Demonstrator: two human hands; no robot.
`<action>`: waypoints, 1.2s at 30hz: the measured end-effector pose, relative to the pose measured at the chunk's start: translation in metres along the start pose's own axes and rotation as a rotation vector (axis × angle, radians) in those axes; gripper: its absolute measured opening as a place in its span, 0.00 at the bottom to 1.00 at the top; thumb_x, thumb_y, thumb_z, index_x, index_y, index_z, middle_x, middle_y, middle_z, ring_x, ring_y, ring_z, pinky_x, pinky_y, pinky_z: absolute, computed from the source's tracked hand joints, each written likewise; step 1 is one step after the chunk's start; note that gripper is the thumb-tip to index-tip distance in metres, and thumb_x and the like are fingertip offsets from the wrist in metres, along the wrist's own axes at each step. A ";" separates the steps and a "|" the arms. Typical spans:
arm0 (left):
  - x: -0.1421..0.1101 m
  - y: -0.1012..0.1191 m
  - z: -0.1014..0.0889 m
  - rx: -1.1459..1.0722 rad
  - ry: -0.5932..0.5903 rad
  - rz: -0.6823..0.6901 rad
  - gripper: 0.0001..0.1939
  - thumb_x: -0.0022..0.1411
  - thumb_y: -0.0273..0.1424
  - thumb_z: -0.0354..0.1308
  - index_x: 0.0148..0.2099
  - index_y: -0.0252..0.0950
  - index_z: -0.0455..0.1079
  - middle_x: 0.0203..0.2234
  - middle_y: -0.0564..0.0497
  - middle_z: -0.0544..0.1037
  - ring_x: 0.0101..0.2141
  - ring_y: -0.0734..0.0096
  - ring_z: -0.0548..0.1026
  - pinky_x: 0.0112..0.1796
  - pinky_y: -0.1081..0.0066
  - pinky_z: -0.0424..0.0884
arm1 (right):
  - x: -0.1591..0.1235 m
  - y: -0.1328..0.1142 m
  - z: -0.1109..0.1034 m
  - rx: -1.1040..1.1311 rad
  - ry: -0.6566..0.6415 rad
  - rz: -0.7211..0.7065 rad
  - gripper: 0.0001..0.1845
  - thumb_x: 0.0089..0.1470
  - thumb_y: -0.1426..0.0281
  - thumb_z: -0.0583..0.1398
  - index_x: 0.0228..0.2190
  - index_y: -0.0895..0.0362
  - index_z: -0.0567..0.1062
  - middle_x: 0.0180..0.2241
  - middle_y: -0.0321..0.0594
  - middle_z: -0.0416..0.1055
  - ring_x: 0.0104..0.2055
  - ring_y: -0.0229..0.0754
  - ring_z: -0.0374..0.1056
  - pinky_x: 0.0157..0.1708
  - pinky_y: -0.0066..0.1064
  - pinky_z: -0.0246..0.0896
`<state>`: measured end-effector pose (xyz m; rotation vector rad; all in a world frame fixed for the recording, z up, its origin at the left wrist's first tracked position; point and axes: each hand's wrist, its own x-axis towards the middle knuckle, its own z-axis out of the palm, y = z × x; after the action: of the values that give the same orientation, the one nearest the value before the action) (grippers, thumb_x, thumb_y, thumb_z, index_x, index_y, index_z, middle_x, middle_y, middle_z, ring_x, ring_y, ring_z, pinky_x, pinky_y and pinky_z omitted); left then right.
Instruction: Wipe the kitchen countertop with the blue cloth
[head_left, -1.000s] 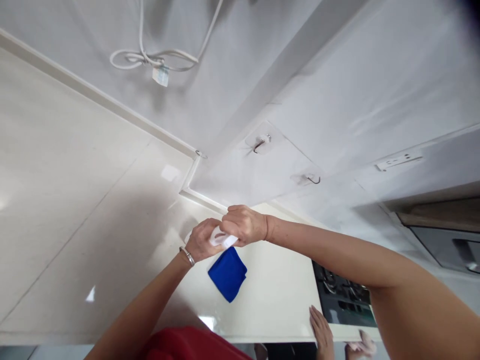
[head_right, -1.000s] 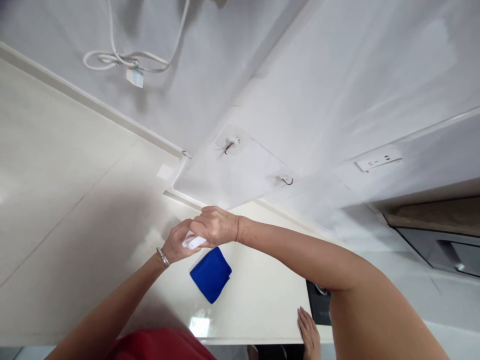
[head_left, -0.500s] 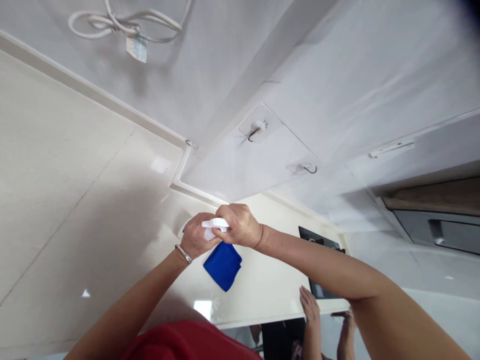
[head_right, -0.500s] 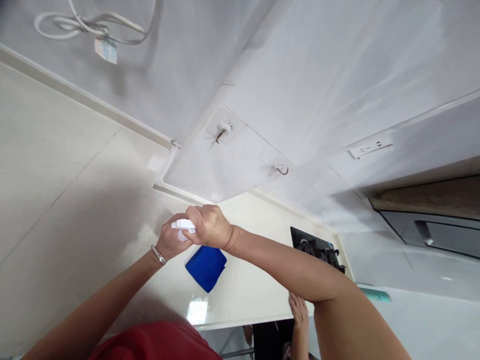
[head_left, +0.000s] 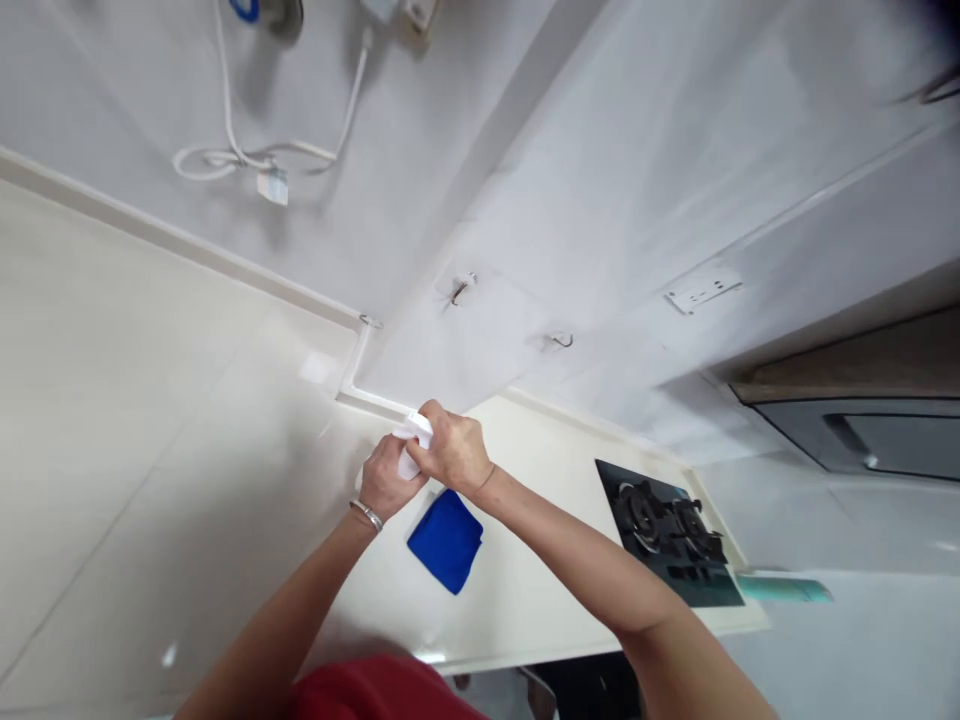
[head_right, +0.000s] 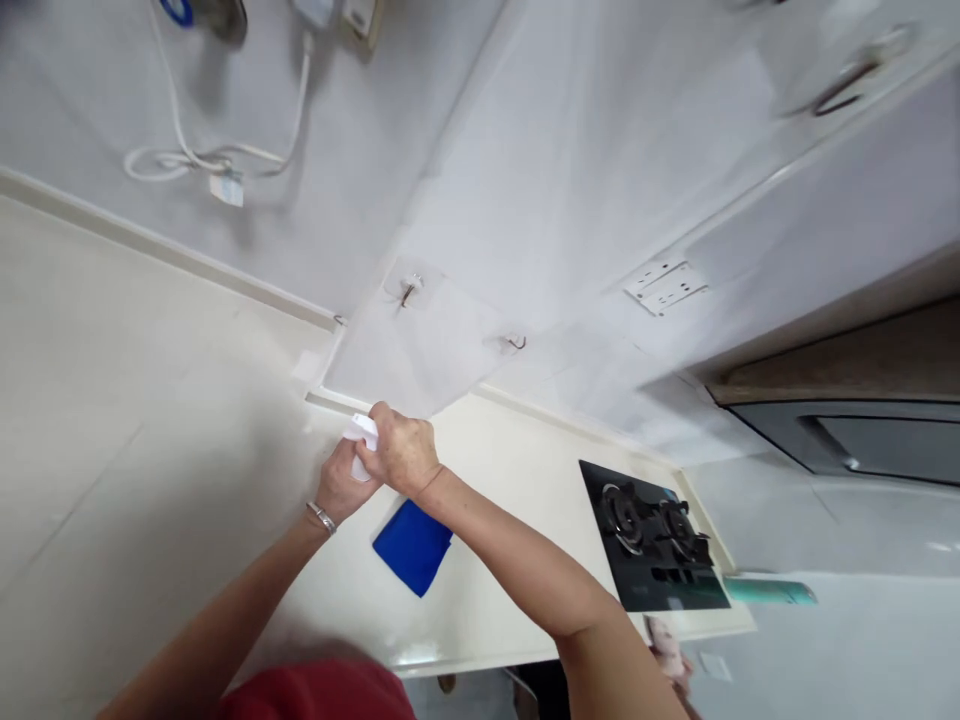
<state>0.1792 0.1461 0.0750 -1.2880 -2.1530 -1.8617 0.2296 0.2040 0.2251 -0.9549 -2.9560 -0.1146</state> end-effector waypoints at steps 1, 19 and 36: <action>0.000 0.000 -0.001 -0.016 -0.030 -0.054 0.19 0.49 0.36 0.64 0.44 0.38 0.66 0.32 0.48 0.79 0.34 0.59 0.79 0.32 0.65 0.75 | 0.000 -0.003 -0.006 0.042 -0.021 0.015 0.20 0.53 0.63 0.57 0.47 0.56 0.69 0.34 0.42 0.78 0.33 0.45 0.73 0.33 0.32 0.61; -0.025 -0.026 -0.015 -0.004 -0.168 -0.382 0.34 0.50 0.40 0.65 0.57 0.37 0.61 0.46 0.41 0.78 0.47 0.51 0.77 0.48 0.54 0.74 | -0.068 0.063 0.043 1.224 -0.032 0.114 0.40 0.54 0.50 0.62 0.62 0.50 0.57 0.61 0.53 0.60 0.55 0.47 0.67 0.52 0.47 0.65; -0.013 -0.021 -0.084 -0.155 -0.840 -0.306 0.21 0.41 0.37 0.68 0.41 0.40 0.77 0.35 0.53 0.84 0.38 0.57 0.80 0.43 0.59 0.77 | -0.075 -0.002 0.070 1.656 -0.097 -0.229 0.41 0.48 0.54 0.68 0.60 0.50 0.63 0.55 0.44 0.69 0.55 0.47 0.67 0.57 0.44 0.60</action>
<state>0.1356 0.0701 0.0760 -2.1909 -2.7392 -1.8042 0.2885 0.1649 0.1514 -0.2767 -1.9530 1.9236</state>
